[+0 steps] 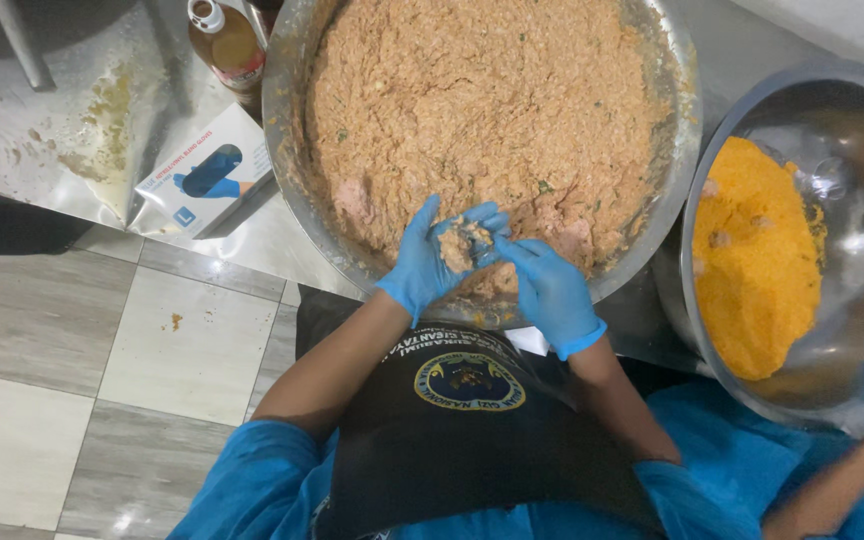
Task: The person scoops portions of minced meat mixture from a large metal basin with a spoon, rolls each portion between their gloved hands into a ball, and places the ball into a second basin of orange coating, pressing it to coat the surface. They repeat this cycle continuously while a coworker works at the adjacent bowl.
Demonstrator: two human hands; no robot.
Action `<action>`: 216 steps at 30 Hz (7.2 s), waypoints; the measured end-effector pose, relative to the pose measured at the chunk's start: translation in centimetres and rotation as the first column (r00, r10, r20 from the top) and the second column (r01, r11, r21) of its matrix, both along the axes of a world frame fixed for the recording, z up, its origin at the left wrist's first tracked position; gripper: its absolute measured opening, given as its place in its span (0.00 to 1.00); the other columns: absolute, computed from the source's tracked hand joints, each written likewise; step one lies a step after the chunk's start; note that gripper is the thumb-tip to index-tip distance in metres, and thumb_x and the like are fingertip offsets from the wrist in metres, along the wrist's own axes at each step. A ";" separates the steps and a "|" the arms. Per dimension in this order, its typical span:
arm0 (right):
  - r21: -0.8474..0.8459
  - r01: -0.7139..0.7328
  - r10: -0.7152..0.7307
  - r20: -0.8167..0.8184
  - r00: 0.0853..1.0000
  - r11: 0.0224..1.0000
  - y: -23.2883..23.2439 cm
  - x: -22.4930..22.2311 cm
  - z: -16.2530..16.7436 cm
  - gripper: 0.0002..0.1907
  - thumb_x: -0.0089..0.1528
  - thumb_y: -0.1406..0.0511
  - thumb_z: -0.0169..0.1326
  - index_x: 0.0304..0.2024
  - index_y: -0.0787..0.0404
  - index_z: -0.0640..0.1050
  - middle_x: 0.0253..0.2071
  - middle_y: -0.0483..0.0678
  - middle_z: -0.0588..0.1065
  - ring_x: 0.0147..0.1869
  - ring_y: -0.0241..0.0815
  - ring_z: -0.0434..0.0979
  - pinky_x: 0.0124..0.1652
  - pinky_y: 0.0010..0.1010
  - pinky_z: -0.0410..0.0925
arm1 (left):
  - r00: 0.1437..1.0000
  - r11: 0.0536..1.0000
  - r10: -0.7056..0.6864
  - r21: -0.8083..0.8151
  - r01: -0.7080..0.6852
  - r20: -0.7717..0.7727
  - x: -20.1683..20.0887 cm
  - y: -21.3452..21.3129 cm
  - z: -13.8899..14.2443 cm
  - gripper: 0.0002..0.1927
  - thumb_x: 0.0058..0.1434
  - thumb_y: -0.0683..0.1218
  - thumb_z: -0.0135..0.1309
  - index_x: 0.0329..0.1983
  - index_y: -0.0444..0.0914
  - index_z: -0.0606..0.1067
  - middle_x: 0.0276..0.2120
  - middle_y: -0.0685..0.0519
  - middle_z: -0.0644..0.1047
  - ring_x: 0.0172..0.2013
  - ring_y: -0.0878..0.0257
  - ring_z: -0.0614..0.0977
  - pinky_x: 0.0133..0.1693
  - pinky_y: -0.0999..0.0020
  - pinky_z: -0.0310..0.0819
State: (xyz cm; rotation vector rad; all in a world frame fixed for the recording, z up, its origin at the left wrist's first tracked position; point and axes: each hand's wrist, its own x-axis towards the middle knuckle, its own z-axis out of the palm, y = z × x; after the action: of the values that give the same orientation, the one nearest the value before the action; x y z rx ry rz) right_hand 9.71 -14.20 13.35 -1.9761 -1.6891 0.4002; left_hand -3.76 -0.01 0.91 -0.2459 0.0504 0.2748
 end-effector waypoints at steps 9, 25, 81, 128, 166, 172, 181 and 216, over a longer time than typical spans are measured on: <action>-0.102 -0.270 0.287 0.271 0.919 0.958 0.6 2.2 0.7 0.30 0.57 0.75 0.49 0.59 0.48 0.80 0.51 0.47 0.79 0.45 0.53 0.80 0.46 0.42 0.71 | 0.989 0.990 -0.126 -0.077 0.120 -0.079 -0.4 -0.1 1.1 0.46 0.70 0.70 0.35 0.71 0.26 0.61 0.67 0.32 0.67 0.65 0.40 0.70 0.65 0.46 0.64; -0.145 -0.400 0.425 0.305 0.852 0.905 0.4 4.7 0.2 0.27 0.51 0.73 0.56 0.49 0.43 0.85 0.46 0.40 0.83 0.41 0.46 0.78 0.43 0.40 0.69 | 0.936 0.955 -0.256 0.089 0.284 -0.242 0.1 -0.7 1.0 0.31 0.74 0.58 0.38 0.70 0.32 0.67 0.66 0.39 0.71 0.60 0.47 0.76 0.62 0.50 0.71; 0.106 -0.122 0.113 0.082 0.990 0.987 0.9 -3.3 -2.4 0.26 0.59 0.74 0.51 0.61 0.58 0.78 0.48 0.56 0.78 0.44 0.57 0.79 0.42 0.42 0.72 | 0.887 0.933 0.358 0.086 -0.348 -0.291 0.0 0.5 -1.8 0.39 0.69 0.68 0.42 0.66 0.32 0.68 0.62 0.41 0.73 0.60 0.45 0.75 0.60 0.47 0.72; -0.303 0.179 -0.327 -0.558 0.763 0.936 -0.7 -2.9 -6.5 0.17 0.68 0.67 0.51 0.59 0.59 0.79 0.43 0.45 0.82 0.31 0.29 0.73 0.32 0.23 0.69 | 0.936 0.971 0.225 0.146 -0.192 -0.270 0.7 0.8 -3.1 0.43 0.71 0.68 0.38 0.71 0.29 0.65 0.69 0.36 0.67 0.69 0.42 0.68 0.66 0.47 0.64; 0.241 -0.089 0.053 0.151 0.987 0.966 -0.9 -1.9 -0.9 0.23 0.57 0.75 0.53 0.55 0.58 0.80 0.49 0.54 0.79 0.44 0.54 0.80 0.44 0.42 0.73 | 0.966 0.979 0.194 0.090 -0.181 -0.171 -0.3 0.2 0.9 0.41 0.70 0.69 0.39 0.69 0.32 0.67 0.68 0.37 0.68 0.67 0.41 0.70 0.67 0.41 0.63; 0.308 -0.031 0.000 0.102 0.995 0.951 -1.3 -1.9 -1.4 0.24 0.59 0.77 0.52 0.57 0.60 0.79 0.50 0.54 0.78 0.47 0.55 0.80 0.46 0.41 0.74 | 0.965 0.980 0.199 0.039 -0.195 -0.173 -0.2 0.1 0.5 0.41 0.70 0.68 0.41 0.69 0.30 0.66 0.67 0.36 0.69 0.65 0.41 0.71 0.66 0.42 0.64; 0.152 0.238 -0.198 -0.237 0.951 0.959 -1.3 -2.2 -2.4 0.20 0.66 0.74 0.49 0.60 0.59 0.78 0.49 0.55 0.79 0.46 0.50 0.81 0.44 0.34 0.74 | 0.953 0.980 0.197 0.016 -0.198 -0.232 -0.5 0.3 1.2 0.40 0.70 0.67 0.41 0.69 0.30 0.66 0.68 0.38 0.68 0.69 0.42 0.68 0.65 0.46 0.66; 0.224 0.086 -0.070 -0.076 0.995 0.971 -0.7 -2.8 -0.8 0.18 0.65 0.74 0.51 0.57 0.61 0.79 0.49 0.57 0.78 0.48 0.54 0.81 0.47 0.38 0.73 | 0.954 0.976 0.217 0.064 -0.208 -0.207 -0.7 0.8 0.2 0.40 0.70 0.68 0.44 0.70 0.32 0.66 0.68 0.37 0.69 0.68 0.42 0.70 0.66 0.45 0.66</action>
State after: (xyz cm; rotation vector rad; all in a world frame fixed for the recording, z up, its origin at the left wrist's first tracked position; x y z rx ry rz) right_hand 6.95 -14.89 12.52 -1.8339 -1.5358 0.2314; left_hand -4.44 0.79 1.14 -0.1796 0.2310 0.5161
